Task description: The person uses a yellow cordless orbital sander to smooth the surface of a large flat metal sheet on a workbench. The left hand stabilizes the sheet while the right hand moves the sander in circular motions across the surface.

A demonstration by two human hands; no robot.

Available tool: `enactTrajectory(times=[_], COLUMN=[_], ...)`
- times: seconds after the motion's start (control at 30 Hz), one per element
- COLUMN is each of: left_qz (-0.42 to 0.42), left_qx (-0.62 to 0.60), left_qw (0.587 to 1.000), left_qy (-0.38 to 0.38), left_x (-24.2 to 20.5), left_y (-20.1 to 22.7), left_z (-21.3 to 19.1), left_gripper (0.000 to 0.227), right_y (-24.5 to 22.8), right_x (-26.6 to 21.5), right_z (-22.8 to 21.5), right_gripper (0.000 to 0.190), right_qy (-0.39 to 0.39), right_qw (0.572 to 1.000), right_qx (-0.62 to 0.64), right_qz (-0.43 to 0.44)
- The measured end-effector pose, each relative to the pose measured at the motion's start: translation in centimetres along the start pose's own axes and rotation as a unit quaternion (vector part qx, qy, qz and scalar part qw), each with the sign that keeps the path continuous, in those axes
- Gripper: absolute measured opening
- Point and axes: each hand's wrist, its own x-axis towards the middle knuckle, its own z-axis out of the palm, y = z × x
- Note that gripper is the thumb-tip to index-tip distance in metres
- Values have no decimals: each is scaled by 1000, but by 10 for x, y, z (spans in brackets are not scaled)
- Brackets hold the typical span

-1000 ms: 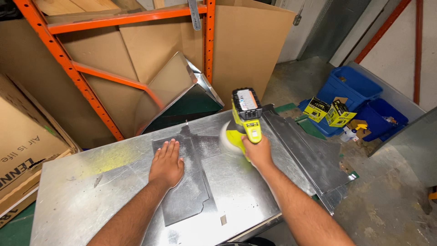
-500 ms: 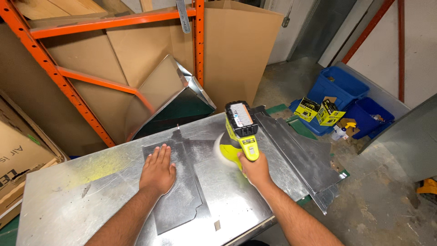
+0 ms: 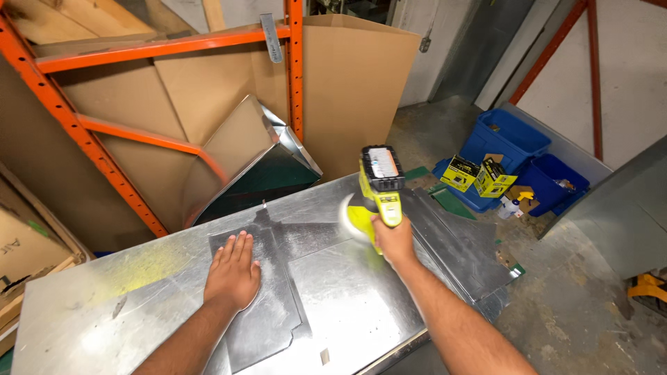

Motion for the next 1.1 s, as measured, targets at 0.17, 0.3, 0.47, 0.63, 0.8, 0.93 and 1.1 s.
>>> enactTrajectory(times=[0.17, 0.3, 0.47, 0.63, 0.8, 0.93, 1.1], left_qz=[33, 42, 40, 39, 39, 39, 40], left_qx=[-107, -105, -111, -102, -99, -98, -98], left_qw=[991, 988, 988, 990, 991, 990, 990], left_qy=[78, 108, 96, 87, 86, 92, 91], left_x=[13, 18, 14, 13, 12, 12, 12], left_y=[-7, -10, -9, -7, -8, -7, -7], left_z=[25, 34, 28, 25, 26, 26, 26], left_gripper=[67, 68, 67, 67, 67, 67, 68], right_y=[-12, -36, -13, -31, -19, -24, -25], right_x=[-13, -39, -43, -60, -58, -53, -39], right_z=[16, 32, 57, 59, 47, 26, -6], right_gripper=[9, 22, 13, 16, 15, 17, 14], right_qy=[-51, -110, -113, -154, -142, -136, -100], right_qw=[996, 987, 993, 986, 987, 982, 986], right_qx=[-43, -33, -20, -5, -20, -49, -53], right_qz=[54, 112, 29, 58, 74, 121, 126])
